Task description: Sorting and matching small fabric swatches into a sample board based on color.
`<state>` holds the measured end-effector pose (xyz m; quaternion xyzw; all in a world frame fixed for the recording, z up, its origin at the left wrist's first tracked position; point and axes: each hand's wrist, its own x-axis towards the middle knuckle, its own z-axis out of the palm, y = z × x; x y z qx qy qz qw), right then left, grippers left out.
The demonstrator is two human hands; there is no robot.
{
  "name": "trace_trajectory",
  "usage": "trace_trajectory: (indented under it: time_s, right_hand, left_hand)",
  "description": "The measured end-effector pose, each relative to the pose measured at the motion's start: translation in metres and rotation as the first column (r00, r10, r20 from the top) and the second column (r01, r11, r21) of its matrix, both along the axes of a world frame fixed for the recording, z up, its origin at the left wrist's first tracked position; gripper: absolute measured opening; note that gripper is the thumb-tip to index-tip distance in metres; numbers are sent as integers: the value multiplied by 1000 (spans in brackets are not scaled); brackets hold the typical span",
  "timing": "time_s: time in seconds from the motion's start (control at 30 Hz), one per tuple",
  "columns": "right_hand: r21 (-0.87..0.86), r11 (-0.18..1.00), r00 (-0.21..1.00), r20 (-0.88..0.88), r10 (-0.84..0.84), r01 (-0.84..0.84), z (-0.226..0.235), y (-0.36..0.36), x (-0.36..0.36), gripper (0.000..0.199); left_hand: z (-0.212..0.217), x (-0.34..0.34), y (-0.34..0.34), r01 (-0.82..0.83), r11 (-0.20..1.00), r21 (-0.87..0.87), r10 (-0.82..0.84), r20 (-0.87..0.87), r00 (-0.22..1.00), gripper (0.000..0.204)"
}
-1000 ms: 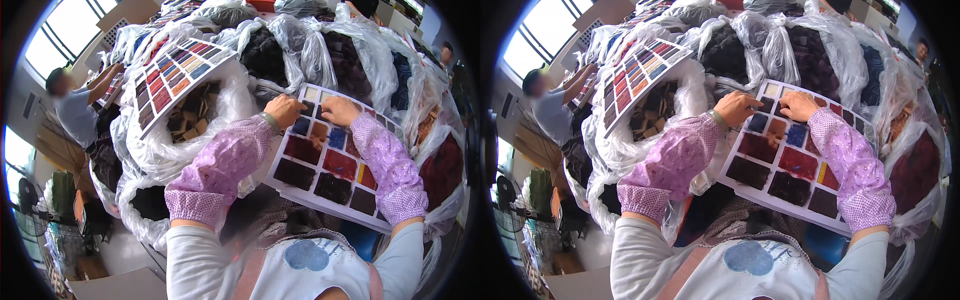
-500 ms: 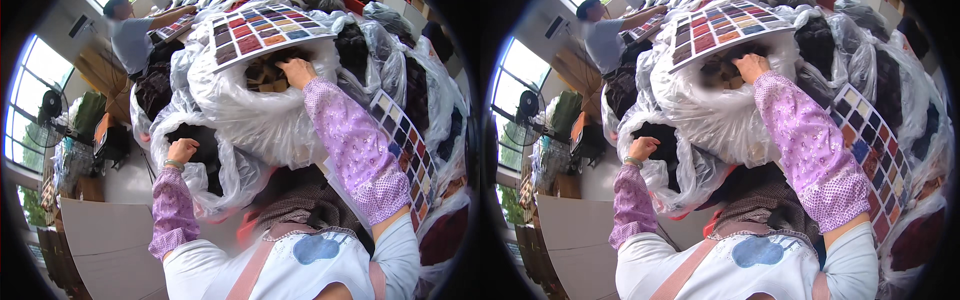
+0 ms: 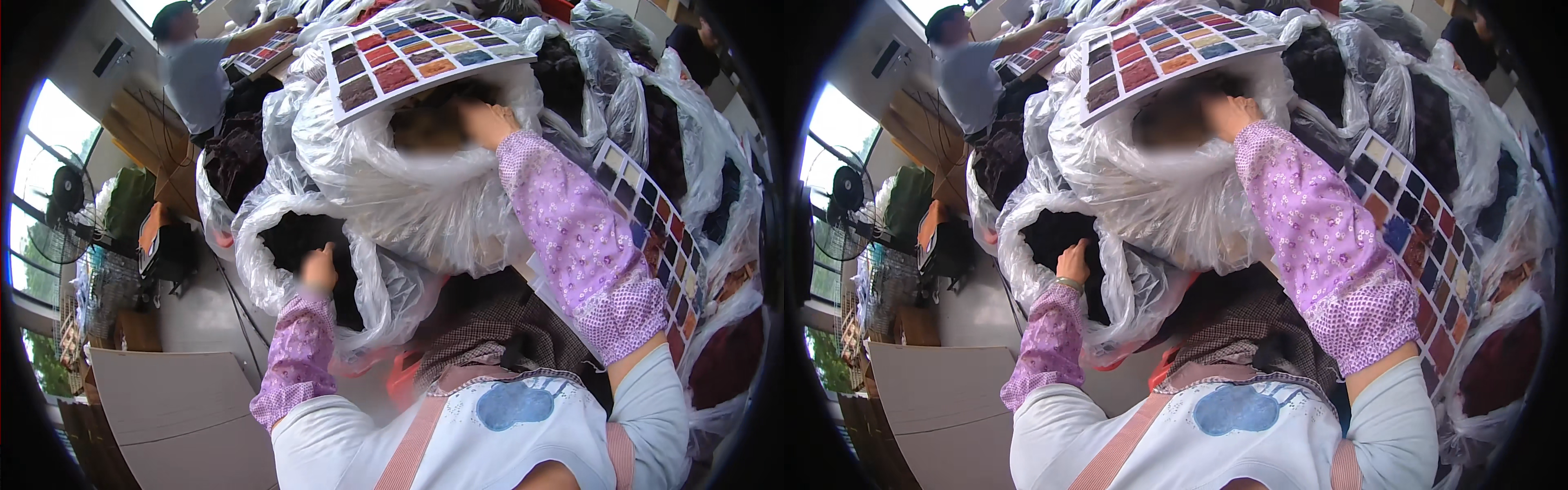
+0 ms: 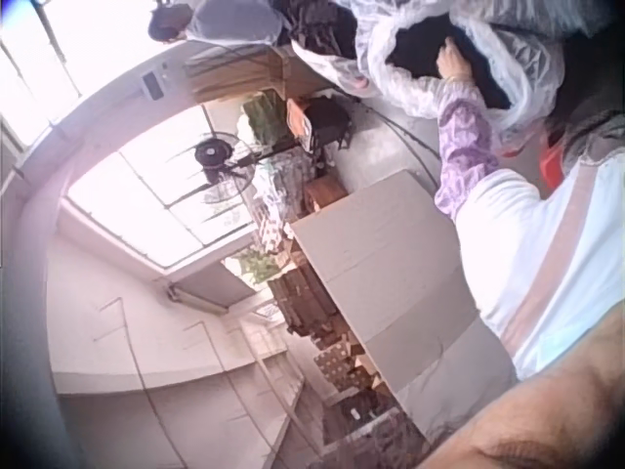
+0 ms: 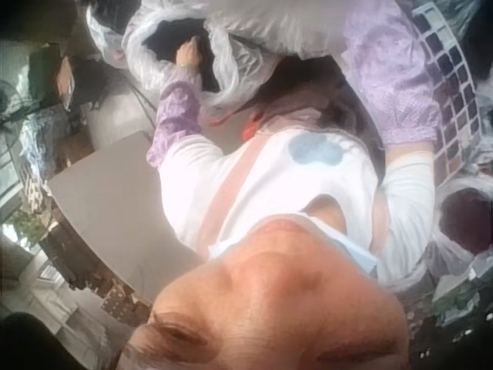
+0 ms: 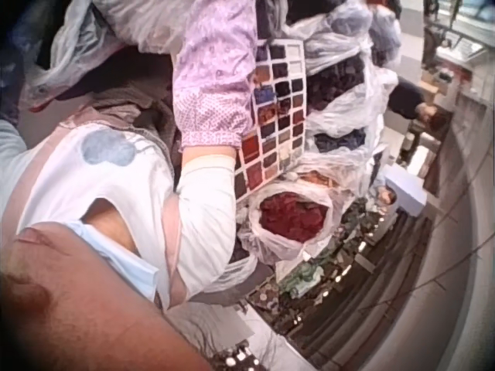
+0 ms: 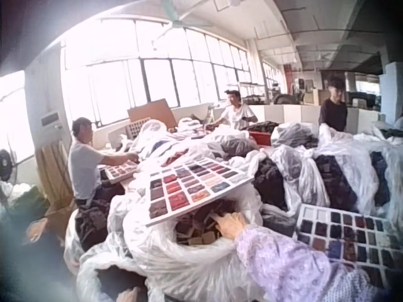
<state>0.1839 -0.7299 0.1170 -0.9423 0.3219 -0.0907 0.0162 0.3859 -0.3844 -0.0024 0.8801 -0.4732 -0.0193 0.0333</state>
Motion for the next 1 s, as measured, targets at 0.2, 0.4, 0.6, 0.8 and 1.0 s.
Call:
trace_trajectory:
  time_s: [0.2,0.4,0.6,0.8,1.0]
  right_hand:
    - [131,978,942,273,-193,163,-2,-5,12,41]
    - [-77,989,980,169,-108,122,-1,5,11,19]
    - [-707,700,891,247,381,-103,9,1,5,14]
    - [-585,811,932,296,211,3,53,-11,-152,30]
    - [376,792,692,391,-607,481,25,-71,-301,33]
  left_hand:
    - [70,-1,18,-73,912,-403,63,-38,997,38]
    - [122,-15,3,-121,759,-640,-117,-317,941,35]
    - [192,-67,-65,80,666,-742,-400,-264,878,29]
    - [221,-191,-210,220,613,-759,-774,-519,363,34]
    - [151,-248,-386,443,577,-686,-804,-570,166,33]
